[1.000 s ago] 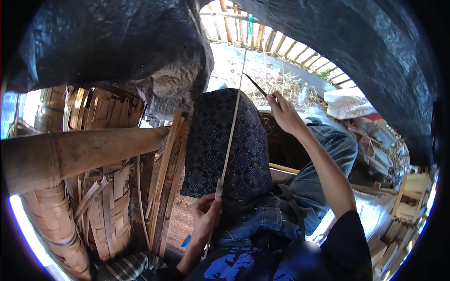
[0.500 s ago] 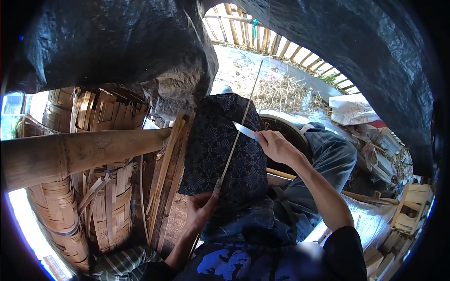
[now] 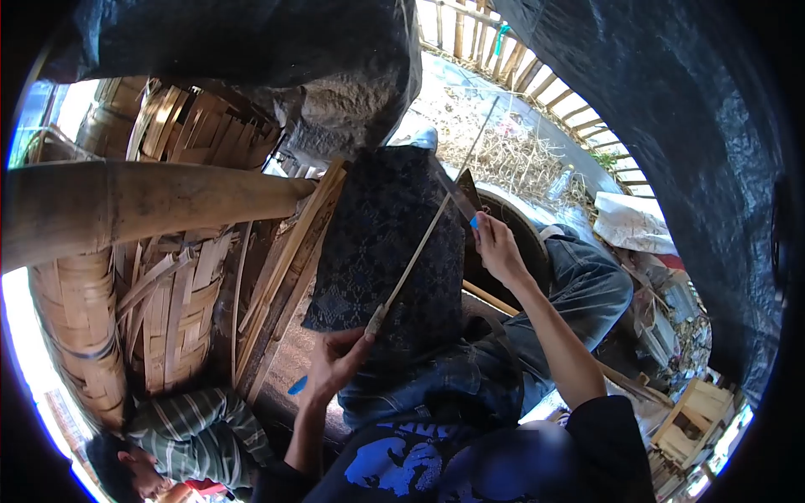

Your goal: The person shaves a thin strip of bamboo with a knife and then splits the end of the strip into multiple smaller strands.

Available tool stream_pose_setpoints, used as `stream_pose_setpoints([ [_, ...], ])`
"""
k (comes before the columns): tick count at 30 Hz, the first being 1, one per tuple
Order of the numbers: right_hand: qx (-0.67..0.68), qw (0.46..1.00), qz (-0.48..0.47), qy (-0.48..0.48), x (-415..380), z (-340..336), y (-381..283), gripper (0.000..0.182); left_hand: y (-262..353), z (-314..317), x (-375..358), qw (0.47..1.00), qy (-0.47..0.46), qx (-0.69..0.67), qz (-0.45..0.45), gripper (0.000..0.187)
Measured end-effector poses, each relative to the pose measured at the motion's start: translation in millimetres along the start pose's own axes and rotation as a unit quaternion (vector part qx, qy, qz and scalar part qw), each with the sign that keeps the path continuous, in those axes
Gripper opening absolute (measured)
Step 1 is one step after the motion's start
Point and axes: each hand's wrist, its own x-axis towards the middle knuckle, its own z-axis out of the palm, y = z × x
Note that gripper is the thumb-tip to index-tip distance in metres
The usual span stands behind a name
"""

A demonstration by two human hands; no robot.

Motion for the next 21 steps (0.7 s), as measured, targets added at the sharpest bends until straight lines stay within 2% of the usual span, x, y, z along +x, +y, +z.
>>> stream_pose_setpoints([
  [1, 0.001, 1.0, 0.005, 0.01, -3.1, 0.2, -2.5, 0.041, -7.3, 2.3, -1.1, 1.0, 0.017, 0.002, -0.004, 0.029],
  [4, -0.103, 0.989, -0.082, -0.066, -19.2, 6.9, -16.2, 0.035, -26.7, -1.5, 2.5, 0.999, 0.014, 0.031, -0.011, 0.027],
  [6, -0.094, 0.991, -0.07, -0.066, -27.2, 13.3, -19.8, 0.035, -33.1, -3.6, 4.1, 0.999, 0.03, -0.039, 0.011, 0.025],
  [10, -0.06, 0.996, -0.033, -0.056, -35.7, 16.5, -21.1, 0.039, -41.4, -20.9, 17.1, 0.998, -0.025, -0.048, 0.03, 0.025],
  [14, -0.062, 0.995, -0.019, -0.07, -34.8, 14.2, -16.4, 0.045, -34.2, -32.0, 23.6, 0.998, -0.055, -0.035, -0.008, 0.025],
  [17, -0.045, 0.996, -0.001, -0.072, -34.9, 11.6, -19.6, 0.04, -30.4, -41.5, 28.1, 0.994, -0.084, -0.049, -0.043, 0.024],
  [21, -0.052, 0.995, -0.003, -0.084, -31.6, 13.7, -14.6, 0.042, -20.5, -38.2, 28.4, 0.996, -0.068, -0.042, -0.027, 0.022],
])
